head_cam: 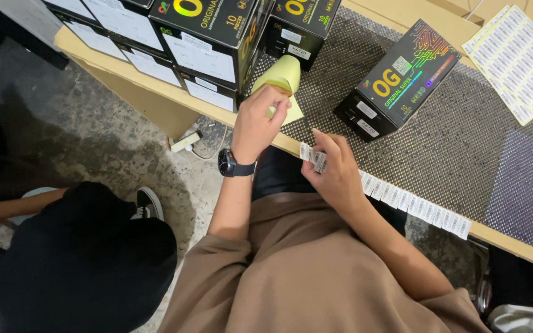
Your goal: The person peels individual labels from a yellow backing sheet and places them on the table. The person handles a stack of black product boxes labeled OG and a sheet of labels.
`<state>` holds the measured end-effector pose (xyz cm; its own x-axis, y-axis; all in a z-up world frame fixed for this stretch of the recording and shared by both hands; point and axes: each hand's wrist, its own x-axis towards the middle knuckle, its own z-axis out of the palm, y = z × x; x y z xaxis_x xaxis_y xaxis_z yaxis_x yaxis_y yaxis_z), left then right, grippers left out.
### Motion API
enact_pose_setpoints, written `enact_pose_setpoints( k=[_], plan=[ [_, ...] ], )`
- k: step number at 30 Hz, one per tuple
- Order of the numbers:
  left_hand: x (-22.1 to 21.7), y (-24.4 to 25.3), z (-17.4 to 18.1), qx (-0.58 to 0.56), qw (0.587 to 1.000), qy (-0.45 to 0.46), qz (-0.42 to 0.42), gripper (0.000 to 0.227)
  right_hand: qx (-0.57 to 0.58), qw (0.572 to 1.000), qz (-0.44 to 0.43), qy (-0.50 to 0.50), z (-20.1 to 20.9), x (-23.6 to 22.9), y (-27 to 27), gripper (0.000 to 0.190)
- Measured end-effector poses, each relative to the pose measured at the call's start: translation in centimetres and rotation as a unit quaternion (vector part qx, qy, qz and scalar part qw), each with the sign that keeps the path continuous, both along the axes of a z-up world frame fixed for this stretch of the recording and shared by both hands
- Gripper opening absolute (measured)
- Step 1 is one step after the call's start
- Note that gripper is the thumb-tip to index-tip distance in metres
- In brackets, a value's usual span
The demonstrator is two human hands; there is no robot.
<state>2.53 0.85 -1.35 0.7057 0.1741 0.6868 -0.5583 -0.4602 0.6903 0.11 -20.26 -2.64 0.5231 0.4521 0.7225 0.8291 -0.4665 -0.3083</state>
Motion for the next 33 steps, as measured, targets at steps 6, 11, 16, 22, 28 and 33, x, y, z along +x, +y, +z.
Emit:
enact_pose_setpoints(
  k=[6, 11, 16, 22, 28, 33],
  plan=[
    [-0.1, -0.1, 0.0, 0.005, 1.0, 0.001, 0.01, 0.011, 0.002, 1.0, -0.009, 0.016, -0.4, 0.0, -0.1, 0.071],
    [-0.1, -0.1, 0.2, 0.011, 1.0, 0.004, 0.012, 0.012, -0.007, 1.0, -0.017, 0.008, -0.4, 0.0, 0.1, 0.069],
    [0.0, -0.1, 0.2, 0.012, 1.0, 0.004, 0.015, 0.013, -0.027, 0.999, -0.02, -0.003, -0.3, 0.1, 0.0, 0.066],
    [-0.1, -0.2, 0.5, 0.01, 1.0, 0.0, 0.007, 0.012, -0.046, 0.999, -0.018, 0.006, -1.0, 0.2, -0.3, 0.064],
    [-0.1, -0.2, 0.3, 0.022, 1.0, 0.002, 0.011, 0.012, -0.096, 0.994, -0.019, -0.047, -2.3, 0.3, -0.7, 0.046],
    [0.0, -0.3, 0.1, 0.017, 1.0, -0.013, 0.023, 0.013, -0.099, 0.994, -0.021, -0.037, -1.5, 0.0, -0.4, 0.049]
  ],
)
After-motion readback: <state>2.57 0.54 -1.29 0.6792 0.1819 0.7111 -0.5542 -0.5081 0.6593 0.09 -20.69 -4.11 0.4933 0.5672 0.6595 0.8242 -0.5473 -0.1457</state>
